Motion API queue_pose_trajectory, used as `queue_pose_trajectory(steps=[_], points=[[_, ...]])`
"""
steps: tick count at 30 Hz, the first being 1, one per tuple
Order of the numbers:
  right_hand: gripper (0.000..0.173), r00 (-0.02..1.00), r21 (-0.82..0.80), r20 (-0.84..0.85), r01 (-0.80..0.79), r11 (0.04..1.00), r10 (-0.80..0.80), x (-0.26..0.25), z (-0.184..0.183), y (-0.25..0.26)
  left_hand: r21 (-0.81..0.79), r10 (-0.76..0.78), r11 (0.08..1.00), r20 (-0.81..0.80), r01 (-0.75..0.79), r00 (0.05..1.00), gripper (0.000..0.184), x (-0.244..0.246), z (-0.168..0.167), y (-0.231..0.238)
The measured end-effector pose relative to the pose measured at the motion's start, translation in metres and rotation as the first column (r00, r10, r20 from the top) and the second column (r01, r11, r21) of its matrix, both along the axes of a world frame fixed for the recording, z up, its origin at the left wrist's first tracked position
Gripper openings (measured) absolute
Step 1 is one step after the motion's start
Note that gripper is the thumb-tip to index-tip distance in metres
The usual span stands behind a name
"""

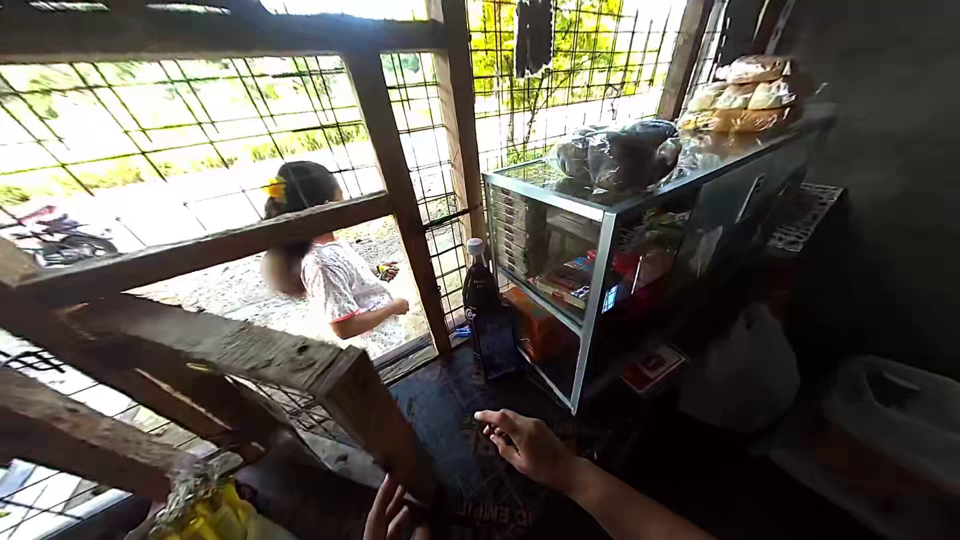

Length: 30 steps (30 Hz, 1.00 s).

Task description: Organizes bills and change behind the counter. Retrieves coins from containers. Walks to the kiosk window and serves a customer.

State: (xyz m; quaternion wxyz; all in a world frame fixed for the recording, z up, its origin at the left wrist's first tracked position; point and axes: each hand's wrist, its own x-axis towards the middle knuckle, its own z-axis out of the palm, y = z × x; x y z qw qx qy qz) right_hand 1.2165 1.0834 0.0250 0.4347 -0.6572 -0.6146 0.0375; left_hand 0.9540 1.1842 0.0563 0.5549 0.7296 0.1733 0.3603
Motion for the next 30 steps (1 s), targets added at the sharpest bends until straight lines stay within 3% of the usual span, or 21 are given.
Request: queue_pose_trajectory(steps=[3,6,10,17,22,30], points=[[0.046,0.993,-0.006,-0.112,-0.043,0.999,0.042,0.009,0.0,-0.004,0.062,0.088,0.994,-0.036,-0.086,0.995,0.066,0.04,0.014,0.025],[0.049,0.98,0.0,-0.186,-0.067,0.998,0.066,0.017,-0.001,-0.008,0.114,0.183,0.976,0.05,-0.188,0.982,0.06,0.086,0.03,0.058],[0.047,0.969,0.015,-0.237,-0.073,0.997,0.075,0.024,-0.007,-0.011,0.203,0.191,0.956,0.117,-0.212,0.975,0.049,0.138,0.048,0.092],[0.046,0.933,-0.036,-0.358,-0.054,0.998,0.037,0.025,-0.005,-0.015,0.214,0.279,0.936,0.031,-0.279,0.96,0.058,0.192,0.063,0.126],[0.043,0.934,-0.007,-0.352,-0.074,0.997,0.067,0.022,-0.006,-0.012,0.224,0.328,0.919,0.017,-0.324,0.944,0.06,0.214,0.061,0.154],[0.045,0.906,0.214,-0.406,-0.034,0.976,0.121,0.028,0.024,0.017,0.179,0.447,0.875,0.053,-0.449,0.893,0.073,0.248,0.06,0.18]])
